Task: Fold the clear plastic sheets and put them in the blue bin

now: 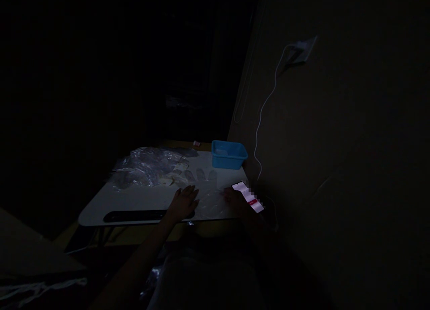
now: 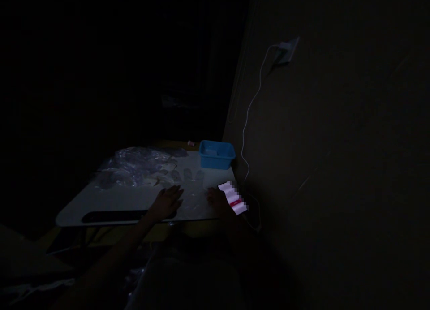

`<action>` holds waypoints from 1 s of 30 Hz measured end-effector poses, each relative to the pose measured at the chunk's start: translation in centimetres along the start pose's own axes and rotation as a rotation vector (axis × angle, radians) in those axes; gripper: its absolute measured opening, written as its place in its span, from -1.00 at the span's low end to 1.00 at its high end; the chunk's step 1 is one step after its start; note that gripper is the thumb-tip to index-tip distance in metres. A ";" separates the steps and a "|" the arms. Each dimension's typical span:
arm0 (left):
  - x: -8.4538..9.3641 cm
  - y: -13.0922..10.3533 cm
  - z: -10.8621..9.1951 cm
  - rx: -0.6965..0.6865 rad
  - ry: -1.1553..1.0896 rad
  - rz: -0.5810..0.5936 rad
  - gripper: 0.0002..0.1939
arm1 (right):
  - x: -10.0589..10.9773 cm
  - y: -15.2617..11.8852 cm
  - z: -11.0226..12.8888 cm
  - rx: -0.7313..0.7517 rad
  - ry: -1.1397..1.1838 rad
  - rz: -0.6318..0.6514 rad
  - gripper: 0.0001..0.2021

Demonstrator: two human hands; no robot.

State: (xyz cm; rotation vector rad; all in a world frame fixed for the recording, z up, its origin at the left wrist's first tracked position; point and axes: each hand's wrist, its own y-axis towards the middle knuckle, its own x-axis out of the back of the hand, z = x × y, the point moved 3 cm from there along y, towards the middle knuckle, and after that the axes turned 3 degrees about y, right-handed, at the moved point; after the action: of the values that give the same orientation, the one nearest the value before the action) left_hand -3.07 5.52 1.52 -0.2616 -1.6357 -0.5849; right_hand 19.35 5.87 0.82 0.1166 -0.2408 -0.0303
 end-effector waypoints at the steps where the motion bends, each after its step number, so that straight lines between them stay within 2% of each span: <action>1: 0.0 0.0 0.0 0.001 -0.001 0.001 -0.54 | -0.3 0.4 -0.1 -0.016 0.012 -0.023 -0.82; 6: -0.1 0.1 0.1 0.002 -0.001 -0.002 -0.54 | -1.2 1.6 0.1 0.001 -0.001 -0.184 -0.60; 10: -0.1 0.1 0.0 -0.002 0.009 -0.005 -0.54 | -2.0 1.1 0.9 0.060 -0.091 -0.197 -0.32; 13: 0.0 0.1 0.0 0.002 0.005 -0.001 -0.54 | -2.9 0.1 2.0 0.134 -0.263 -0.171 -0.16; 16: -0.1 0.1 0.0 0.008 0.000 0.002 -0.54 | -3.9 -0.6 3.3 0.179 -0.544 -0.090 -0.15; 21: 0.0 0.1 0.0 0.000 0.009 -0.006 -0.54 | -4.7 -1.1 4.6 0.111 -0.853 -0.001 -0.18; 24: 0.1 0.0 -0.1 0.003 0.014 0.005 -0.54 | -4.3 -1.2 4.7 0.112 -0.834 -0.048 -0.19; 30: 0.0 0.1 -0.1 0.006 0.002 0.011 -0.54 | -2.8 -1.4 3.5 0.091 -0.618 -0.162 -0.25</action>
State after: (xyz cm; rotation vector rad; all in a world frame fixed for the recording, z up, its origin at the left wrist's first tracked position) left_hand -2.95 5.56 1.58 -0.2654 -1.6333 -0.5711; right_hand 15.77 4.17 3.41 0.2157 -0.8503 -0.2182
